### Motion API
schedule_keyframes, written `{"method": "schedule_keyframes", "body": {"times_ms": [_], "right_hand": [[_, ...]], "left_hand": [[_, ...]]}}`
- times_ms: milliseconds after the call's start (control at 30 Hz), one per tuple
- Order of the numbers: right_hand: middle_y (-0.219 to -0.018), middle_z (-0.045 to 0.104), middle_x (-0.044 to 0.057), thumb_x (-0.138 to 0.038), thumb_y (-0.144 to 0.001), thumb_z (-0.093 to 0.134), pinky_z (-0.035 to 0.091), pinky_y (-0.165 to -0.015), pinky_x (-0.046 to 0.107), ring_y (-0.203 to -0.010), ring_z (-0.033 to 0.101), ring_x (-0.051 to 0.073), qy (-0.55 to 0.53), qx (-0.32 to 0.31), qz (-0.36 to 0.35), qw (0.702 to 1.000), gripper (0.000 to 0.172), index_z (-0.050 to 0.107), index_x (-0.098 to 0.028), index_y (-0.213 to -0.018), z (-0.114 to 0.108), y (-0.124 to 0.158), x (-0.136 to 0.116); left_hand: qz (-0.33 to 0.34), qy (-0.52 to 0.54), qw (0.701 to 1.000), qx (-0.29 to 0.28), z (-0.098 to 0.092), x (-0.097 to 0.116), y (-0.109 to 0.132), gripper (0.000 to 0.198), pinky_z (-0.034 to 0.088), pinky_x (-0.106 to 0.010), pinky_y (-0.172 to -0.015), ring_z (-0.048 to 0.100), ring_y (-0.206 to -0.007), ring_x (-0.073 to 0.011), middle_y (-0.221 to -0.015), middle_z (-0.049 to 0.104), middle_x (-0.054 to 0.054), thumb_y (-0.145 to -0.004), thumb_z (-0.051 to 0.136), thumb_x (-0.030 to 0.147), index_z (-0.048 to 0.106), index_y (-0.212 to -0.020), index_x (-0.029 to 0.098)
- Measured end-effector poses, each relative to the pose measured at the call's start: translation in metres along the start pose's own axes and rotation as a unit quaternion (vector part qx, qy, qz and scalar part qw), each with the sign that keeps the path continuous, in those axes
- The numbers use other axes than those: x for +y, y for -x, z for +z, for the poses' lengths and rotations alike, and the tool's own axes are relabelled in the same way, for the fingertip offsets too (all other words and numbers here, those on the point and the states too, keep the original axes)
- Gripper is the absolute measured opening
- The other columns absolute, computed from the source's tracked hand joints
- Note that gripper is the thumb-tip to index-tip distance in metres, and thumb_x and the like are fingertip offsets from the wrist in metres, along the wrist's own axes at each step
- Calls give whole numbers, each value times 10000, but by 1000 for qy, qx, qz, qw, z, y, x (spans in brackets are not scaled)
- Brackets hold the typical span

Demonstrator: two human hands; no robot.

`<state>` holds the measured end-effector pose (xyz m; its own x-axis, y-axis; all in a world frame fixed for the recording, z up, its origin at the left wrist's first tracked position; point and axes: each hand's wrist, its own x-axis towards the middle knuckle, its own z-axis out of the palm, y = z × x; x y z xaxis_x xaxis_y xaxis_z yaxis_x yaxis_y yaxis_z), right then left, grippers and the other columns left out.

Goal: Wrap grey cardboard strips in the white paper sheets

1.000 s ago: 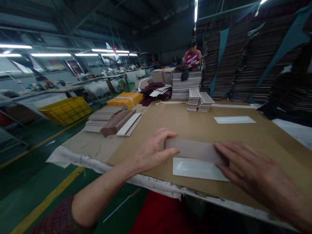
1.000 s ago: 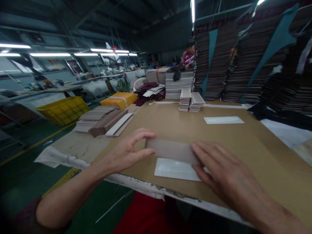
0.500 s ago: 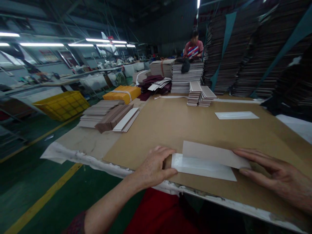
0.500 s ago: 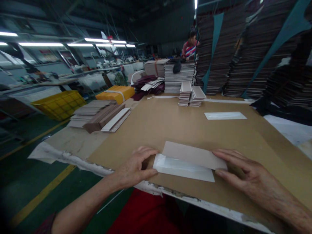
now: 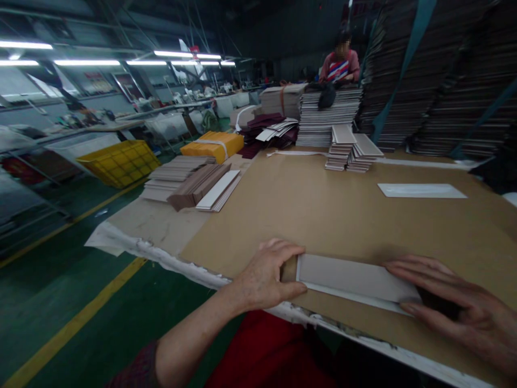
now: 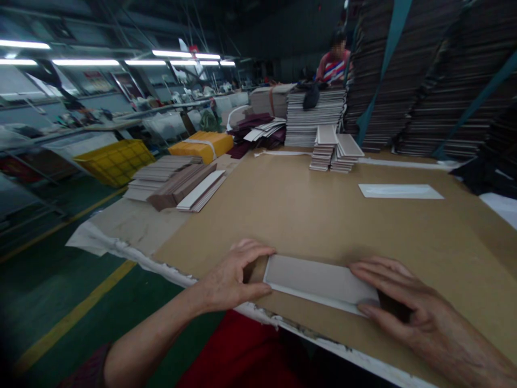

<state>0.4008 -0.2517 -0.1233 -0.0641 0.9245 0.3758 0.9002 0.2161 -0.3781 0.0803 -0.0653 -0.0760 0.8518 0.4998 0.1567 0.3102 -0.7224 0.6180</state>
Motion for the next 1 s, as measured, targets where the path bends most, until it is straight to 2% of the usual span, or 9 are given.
{"method": "schedule_keyframes", "body": {"times_ms": [133,233,467,867,1000], "right_hand": [[-1365,613,28,-485,-973,574,544,-1004,583,-1279,549,309,-11,3,-14,1000,473,487,-439,-1436,3,1,2],[-1384,593,42,-450,-975,577,531,-1024,579,-1297,531,303,-13,-4,-5,1000,469,492,-433,-1435,4,4,4],[-1406,573,47,-490,-965,562,526,-991,642,-1315,515,336,-20,-8,21,1000,445,521,-450,-1407,4,7,1],[-1421,577,2,-511,-966,569,509,-1035,559,-1334,511,291,-22,-3,14,1000,463,519,-448,-1422,5,3,-2],[-1396,607,20,-515,-957,608,520,-1031,528,-1302,550,293,-23,3,9,1000,440,594,-400,-1381,-1,-2,-9]], "left_hand": [[5,-6,1000,-1,0,1,0,671,419,-498,-1040,553,-1164,-291,-1239,663,-108,-706,874,296,591,-1300,165],[12,-9,1000,-2,0,0,0,625,408,-508,-1044,544,-1179,-293,-1256,656,-107,-758,833,317,585,-1312,166],[25,0,1000,7,2,-3,2,513,399,-495,-1044,546,-1187,-281,-1260,657,-104,-840,744,319,589,-1305,171],[28,-14,999,10,3,-3,1,465,398,-478,-1015,550,-1164,-273,-1240,662,-76,-841,743,306,600,-1275,221],[27,-21,999,4,3,-2,0,391,392,-464,-1005,553,-1153,-262,-1226,665,-54,-842,747,285,643,-1215,231]]}}
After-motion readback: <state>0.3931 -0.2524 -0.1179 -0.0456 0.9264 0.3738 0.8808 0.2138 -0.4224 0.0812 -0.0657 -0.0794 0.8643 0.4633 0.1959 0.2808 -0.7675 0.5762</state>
